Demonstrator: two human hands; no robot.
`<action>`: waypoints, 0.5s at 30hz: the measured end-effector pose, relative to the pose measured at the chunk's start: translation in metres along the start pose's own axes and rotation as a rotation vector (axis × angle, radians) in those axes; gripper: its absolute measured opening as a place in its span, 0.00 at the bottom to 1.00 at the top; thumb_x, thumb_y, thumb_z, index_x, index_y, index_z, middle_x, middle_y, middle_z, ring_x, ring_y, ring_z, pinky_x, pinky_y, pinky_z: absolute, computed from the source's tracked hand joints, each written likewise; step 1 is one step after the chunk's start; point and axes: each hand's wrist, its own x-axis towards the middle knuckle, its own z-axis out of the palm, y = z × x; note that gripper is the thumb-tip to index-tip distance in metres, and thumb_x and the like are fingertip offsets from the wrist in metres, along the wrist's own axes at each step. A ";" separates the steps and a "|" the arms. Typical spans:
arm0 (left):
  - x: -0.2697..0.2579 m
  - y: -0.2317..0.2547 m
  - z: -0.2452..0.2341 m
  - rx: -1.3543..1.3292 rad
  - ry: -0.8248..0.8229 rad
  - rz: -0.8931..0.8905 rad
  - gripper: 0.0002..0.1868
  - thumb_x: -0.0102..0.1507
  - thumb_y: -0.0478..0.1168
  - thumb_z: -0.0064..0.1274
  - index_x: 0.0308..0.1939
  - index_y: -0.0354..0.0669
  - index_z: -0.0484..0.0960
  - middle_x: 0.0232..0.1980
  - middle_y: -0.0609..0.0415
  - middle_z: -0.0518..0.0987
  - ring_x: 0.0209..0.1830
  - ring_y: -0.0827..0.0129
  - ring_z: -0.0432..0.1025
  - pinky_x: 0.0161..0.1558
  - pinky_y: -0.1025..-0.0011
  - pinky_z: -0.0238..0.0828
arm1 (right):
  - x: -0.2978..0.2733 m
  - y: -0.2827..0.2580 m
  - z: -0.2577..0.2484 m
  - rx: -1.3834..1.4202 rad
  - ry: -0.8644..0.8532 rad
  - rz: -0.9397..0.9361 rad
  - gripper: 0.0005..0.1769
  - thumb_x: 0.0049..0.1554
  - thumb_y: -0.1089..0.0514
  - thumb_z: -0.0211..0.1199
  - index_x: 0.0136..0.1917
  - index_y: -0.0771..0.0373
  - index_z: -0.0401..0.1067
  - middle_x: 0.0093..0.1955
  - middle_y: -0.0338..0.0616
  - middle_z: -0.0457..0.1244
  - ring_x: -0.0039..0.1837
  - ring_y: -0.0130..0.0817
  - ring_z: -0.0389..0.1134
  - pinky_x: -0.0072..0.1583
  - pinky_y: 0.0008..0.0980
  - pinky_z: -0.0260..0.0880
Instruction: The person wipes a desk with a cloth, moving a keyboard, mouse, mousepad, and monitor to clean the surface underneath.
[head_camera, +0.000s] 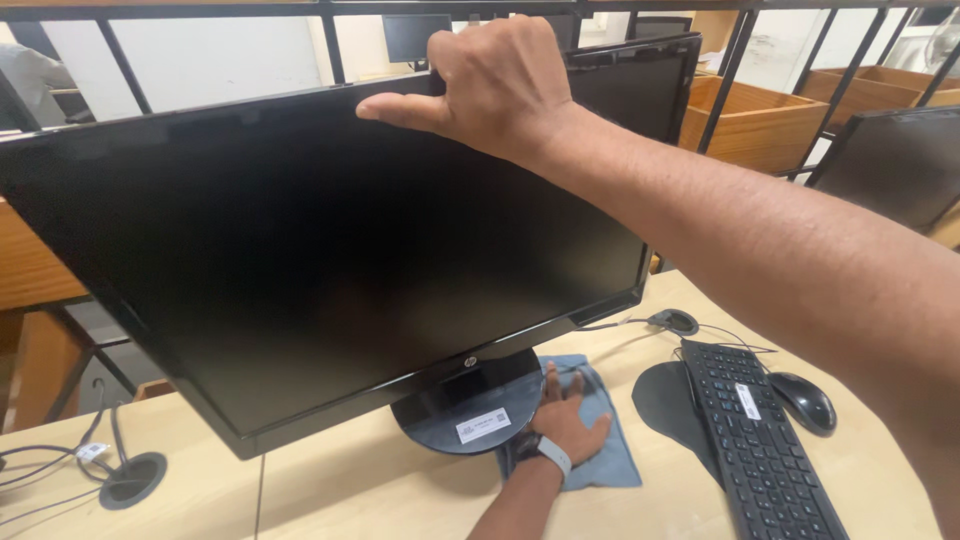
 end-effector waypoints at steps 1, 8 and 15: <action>-0.013 0.008 -0.010 0.067 -0.020 0.006 0.49 0.60 0.68 0.45 0.80 0.55 0.52 0.85 0.38 0.38 0.83 0.40 0.38 0.77 0.48 0.34 | 0.000 0.000 -0.001 0.015 -0.005 0.004 0.50 0.62 0.12 0.55 0.20 0.53 0.59 0.17 0.32 0.50 0.20 0.24 0.50 0.27 0.26 0.48; -0.092 0.026 -0.046 0.114 -0.068 0.132 0.47 0.61 0.67 0.45 0.79 0.50 0.58 0.83 0.35 0.45 0.82 0.31 0.34 0.76 0.38 0.26 | 0.001 -0.001 -0.004 0.019 -0.049 0.027 0.50 0.60 0.12 0.56 0.20 0.54 0.60 0.17 0.33 0.52 0.20 0.25 0.51 0.26 0.27 0.49; -0.138 -0.009 -0.036 0.127 -0.050 0.218 0.48 0.61 0.69 0.46 0.78 0.48 0.60 0.81 0.30 0.45 0.81 0.30 0.32 0.74 0.33 0.20 | -0.004 -0.009 -0.003 0.040 -0.105 0.047 0.50 0.59 0.12 0.57 0.19 0.55 0.60 0.17 0.34 0.52 0.19 0.26 0.52 0.25 0.27 0.50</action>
